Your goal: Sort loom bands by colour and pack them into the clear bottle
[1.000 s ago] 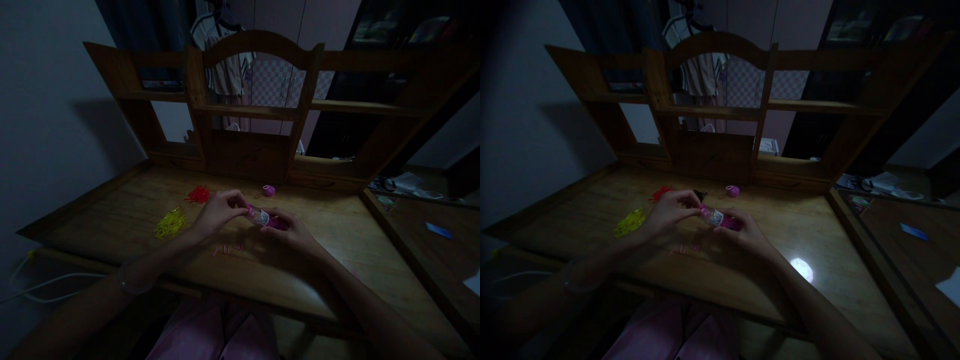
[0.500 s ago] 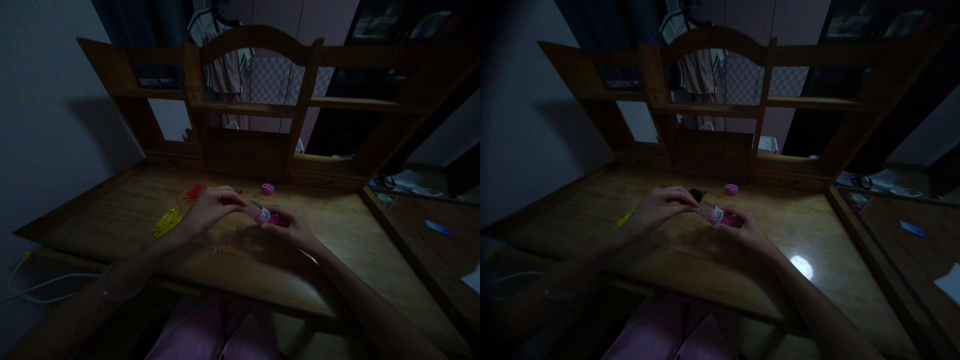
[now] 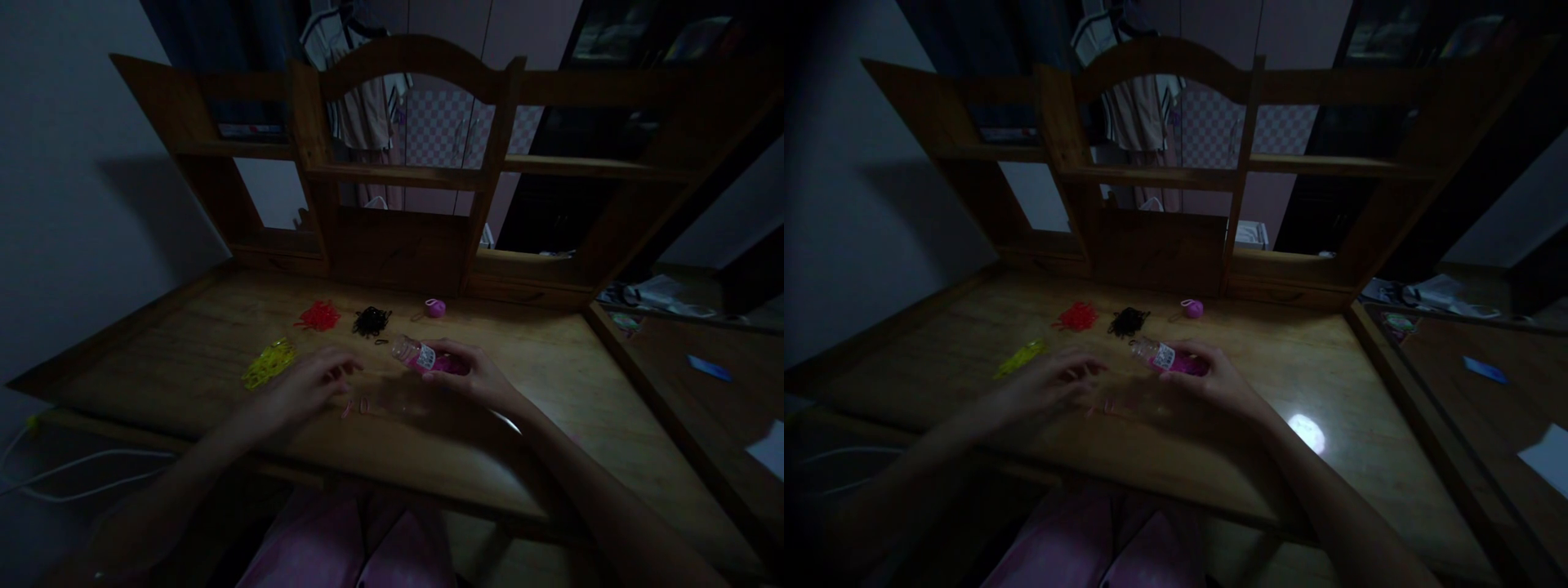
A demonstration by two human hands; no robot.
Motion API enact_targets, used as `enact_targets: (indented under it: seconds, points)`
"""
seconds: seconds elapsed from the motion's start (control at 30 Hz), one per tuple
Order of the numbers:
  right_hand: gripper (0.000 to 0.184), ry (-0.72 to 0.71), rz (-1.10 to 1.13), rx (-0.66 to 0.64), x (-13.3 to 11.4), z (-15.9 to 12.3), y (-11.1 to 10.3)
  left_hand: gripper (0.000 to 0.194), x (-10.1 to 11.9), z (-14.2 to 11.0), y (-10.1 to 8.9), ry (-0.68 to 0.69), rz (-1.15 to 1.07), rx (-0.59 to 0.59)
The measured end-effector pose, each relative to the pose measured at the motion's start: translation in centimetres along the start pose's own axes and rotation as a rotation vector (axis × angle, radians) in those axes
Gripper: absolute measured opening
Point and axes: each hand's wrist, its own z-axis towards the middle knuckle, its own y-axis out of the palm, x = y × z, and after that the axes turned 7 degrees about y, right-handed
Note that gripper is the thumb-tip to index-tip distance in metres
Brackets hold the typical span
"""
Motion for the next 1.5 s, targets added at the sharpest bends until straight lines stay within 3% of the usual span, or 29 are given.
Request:
enact_targets:
  seconds: [0.1, 0.2, 0.4, 0.73, 0.9, 1.03, 1.2, 1.33, 1.5]
  points:
    - [0.044, -0.018, -0.016, -0.017, -0.2, -0.1, 0.3, 0.032, -1.3, -1.9, 0.6, 0.014, 0.059, -0.139]
    - [0.044, -0.039, -0.025, -0.037, -0.2, -0.1, 0.5, 0.036, -0.7, -2.1, 0.5, 0.064, 0.037, -0.217]
    - [0.044, -0.025, -0.019, -0.037, -0.1, 0.0, 0.3, 0.032, 0.0, 0.7, 0.2, 0.161, -0.097, -0.275]
    - [0.046, 0.003, 0.024, 0.010, 0.3, 0.3, -0.2, 0.022, 0.2, 4.6, 1.6, 0.361, -0.274, -0.459]
    - [0.044, -0.031, 0.034, 0.026, 0.5, 0.4, -0.3, 0.012, 0.2, 5.4, 2.1, 0.404, -0.161, -0.501]
    - [0.044, -0.040, 0.038, 0.030, 0.5, 0.4, -0.3, 0.018, 0.3, 3.7, 1.9, 0.376, -0.071, -0.420]
    - [0.045, -0.027, 0.042, 0.028, 0.5, 0.3, -0.2, 0.022, 2.1, 0.9, 1.4, 0.297, 0.038, -0.289]
    - [0.045, -0.020, 0.035, 0.032, 0.5, 0.2, -0.1, 0.023, 3.0, 0.7, 1.2, 0.268, 0.139, -0.223]
    - [0.045, -0.036, -0.010, 0.005, 0.1, 0.1, -0.1, 0.021, 1.6, 2.0, 1.1, 0.123, -0.114, 0.090]
